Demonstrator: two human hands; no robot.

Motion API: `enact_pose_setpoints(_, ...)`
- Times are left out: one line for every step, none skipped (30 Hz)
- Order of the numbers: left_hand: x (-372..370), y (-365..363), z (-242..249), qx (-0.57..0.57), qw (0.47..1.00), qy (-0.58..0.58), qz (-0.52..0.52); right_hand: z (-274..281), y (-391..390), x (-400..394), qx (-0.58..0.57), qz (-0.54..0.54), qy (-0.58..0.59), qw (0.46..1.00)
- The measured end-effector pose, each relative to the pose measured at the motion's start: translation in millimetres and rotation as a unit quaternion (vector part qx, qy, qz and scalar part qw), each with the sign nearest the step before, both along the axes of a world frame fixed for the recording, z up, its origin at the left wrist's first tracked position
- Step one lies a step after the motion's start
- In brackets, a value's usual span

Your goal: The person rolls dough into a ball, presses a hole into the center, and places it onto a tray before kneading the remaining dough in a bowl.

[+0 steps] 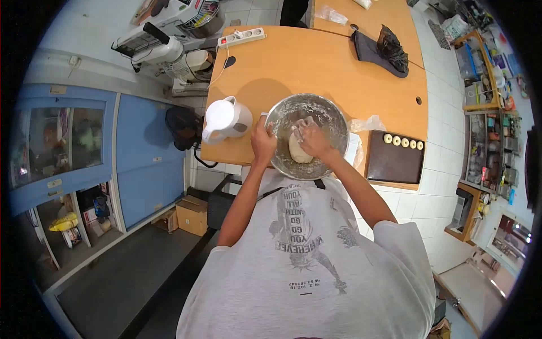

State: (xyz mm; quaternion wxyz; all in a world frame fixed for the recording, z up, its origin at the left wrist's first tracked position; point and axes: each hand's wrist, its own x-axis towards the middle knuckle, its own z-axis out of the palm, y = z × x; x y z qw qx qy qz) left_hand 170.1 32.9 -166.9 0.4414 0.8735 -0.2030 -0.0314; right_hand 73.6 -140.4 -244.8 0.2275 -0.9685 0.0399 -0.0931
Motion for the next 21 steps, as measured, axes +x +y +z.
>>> enact_pose_setpoints(-1, 0, 1, -0.010, 1.000, -0.008, -0.002, 2, -3, -4, 0.001, -0.019, 0.026, 0.999)
enact_pose_setpoints(0, -1, 2, -0.011, 1.000, -0.005, 0.000, 4, -10, -5, 0.000, -0.017, 0.029, 0.999)
enact_pose_setpoints(2, 0, 0, 0.002, 1.000, 0.006, -0.007, 28, -18, 0, 0.045, 0.015, 0.069, 0.996)
enact_pose_setpoints(3, -1, -1, 0.015, 1.000, 0.014, -0.015, 50, -25, 5, 0.091, 0.046, 0.108, 0.989)
enact_pose_setpoints(4, -1, -3, 0.014, 1.000, 0.014, -0.015, 66, -28, 9, 0.090, 0.045, 0.107, 0.989)
enact_pose_setpoints(4, -1, -5, 0.016, 1.000, 0.012, -0.013, 77, -28, 13, 0.099, 0.011, 0.129, 0.987)
enact_pose_setpoints(4, 0, -8, 0.018, 1.000, 0.011, -0.012, 82, -27, 16, 0.108, -0.024, 0.151, 0.982)
enact_pose_setpoints(4, 0, -10, 0.017, 1.000, 0.010, -0.013, 76, -25, 19, 0.108, -0.026, 0.150, 0.982)
enact_pose_setpoints(4, 0, -10, 0.026, 1.000, 0.012, -0.011, 60, -23, 21, 0.102, -0.025, 0.136, 0.985)
enact_pose_setpoints(4, -1, -9, 0.035, 0.999, 0.015, -0.008, 54, -19, 23, 0.096, -0.023, 0.122, 0.988)
enact_pose_setpoints(2, -2, -8, 0.035, 0.999, 0.015, -0.008, 47, -11, 23, 0.096, -0.022, 0.122, 0.988)
enact_pose_setpoints(0, -2, -5, 0.026, 0.999, 0.022, 0.005, 46, 5, 24, 0.079, -0.021, 0.132, 0.988)
enact_pose_setpoints(0, -3, -3, 0.017, 0.999, 0.028, 0.018, 43, 17, 19, 0.061, -0.020, 0.141, 0.988)
enact_pose_setpoints(1, -3, -1, 0.019, 0.999, 0.028, 0.019, 39, 26, 13, 0.063, -0.018, 0.141, 0.988)
enact_pose_setpoints(0, -3, -1, 0.013, 0.999, 0.030, 0.018, 32, 34, 3, 0.008, 0.000, 0.084, 0.996)
enact_pose_setpoints(0, -4, -2, 0.007, 0.999, 0.032, 0.015, 41, 41, -5, -0.046, 0.016, 0.027, 0.998)
enact_pose_setpoints(1, -4, -3, 0.007, 0.999, 0.034, 0.012, 49, 48, -14, -0.058, 0.008, 0.104, 0.993)
enact_pose_setpoints(1, -5, -3, 0.025, 1.000, 0.006, 0.015, 46, 49, -17, -0.057, 0.006, 0.106, 0.993)
enact_pose_setpoints(0, -5, -3, 0.044, 0.999, -0.020, 0.018, 43, 51, -21, -0.077, 0.032, 0.070, 0.994)
enact_pose_setpoints(-1, -5, -4, 0.047, 0.999, -0.016, 0.014, 39, 53, -24, -0.095, 0.058, 0.034, 0.993)
enact_pose_setpoints(-1, -5, 3, 0.038, 0.999, 0.011, 0.013, 43, 55, -23, -0.091, 0.054, 0.038, 0.994)
